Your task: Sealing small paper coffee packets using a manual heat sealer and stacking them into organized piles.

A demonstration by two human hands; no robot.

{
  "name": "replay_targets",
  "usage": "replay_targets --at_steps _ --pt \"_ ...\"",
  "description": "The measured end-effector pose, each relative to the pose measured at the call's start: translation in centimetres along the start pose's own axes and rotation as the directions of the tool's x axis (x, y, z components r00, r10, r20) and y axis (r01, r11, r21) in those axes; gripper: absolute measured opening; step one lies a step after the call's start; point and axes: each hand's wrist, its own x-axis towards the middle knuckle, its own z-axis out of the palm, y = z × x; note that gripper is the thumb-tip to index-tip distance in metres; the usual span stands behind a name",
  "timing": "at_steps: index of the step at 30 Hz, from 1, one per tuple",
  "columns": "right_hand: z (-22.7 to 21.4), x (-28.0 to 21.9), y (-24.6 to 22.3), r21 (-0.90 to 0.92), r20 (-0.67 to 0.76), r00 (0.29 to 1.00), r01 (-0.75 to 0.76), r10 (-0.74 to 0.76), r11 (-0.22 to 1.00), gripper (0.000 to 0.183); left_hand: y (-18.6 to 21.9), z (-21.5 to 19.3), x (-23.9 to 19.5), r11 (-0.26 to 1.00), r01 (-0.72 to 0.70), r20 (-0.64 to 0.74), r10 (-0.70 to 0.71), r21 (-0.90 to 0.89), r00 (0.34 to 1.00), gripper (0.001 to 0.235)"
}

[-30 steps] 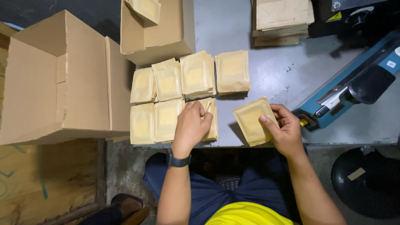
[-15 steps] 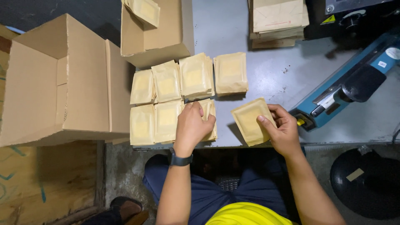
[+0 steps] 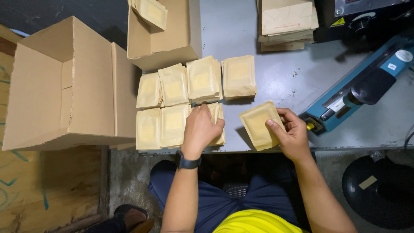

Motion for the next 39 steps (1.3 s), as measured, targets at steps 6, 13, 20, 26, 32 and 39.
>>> replay_targets --at_steps 6,13,20,26,32,39 --pt "-0.2 0.1 0.8 0.018 0.007 1.0 -0.007 0.007 1.0 0.024 -0.8 0.5 0.2 1.0 -0.013 -0.01 0.013 -0.003 1.0 0.032" --pt "-0.2 -0.3 0.8 0.039 -0.015 0.999 0.03 -0.03 0.999 0.023 1.0 -1.4 -1.4 0.997 -0.062 -0.019 0.061 -0.039 0.998 0.044" --pt "0.5 -0.3 0.2 0.015 -0.005 0.998 0.057 -0.057 0.998 0.021 4.3 0.1 -4.2 0.885 -0.226 -0.208 0.151 -0.407 0.966 0.042" --pt "0.3 -0.7 0.8 0.041 0.069 0.997 0.034 -0.036 0.999 0.021 3.1 3.2 -3.8 0.79 -0.257 -0.251 0.135 -0.557 0.958 0.013" --pt "4.4 -2.1 -2.8 0.167 0.236 0.97 -0.103 0.061 0.981 0.039 1.1 0.7 -4.3 0.802 -0.199 -0.363 -0.024 -0.564 0.931 0.016" --pt "10.3 -1.8 -5.0 0.08 0.15 0.983 -0.12 0.107 0.99 0.047 0.5 -4.0 -7.1 0.921 -0.368 -0.598 0.227 -0.123 0.769 0.026"
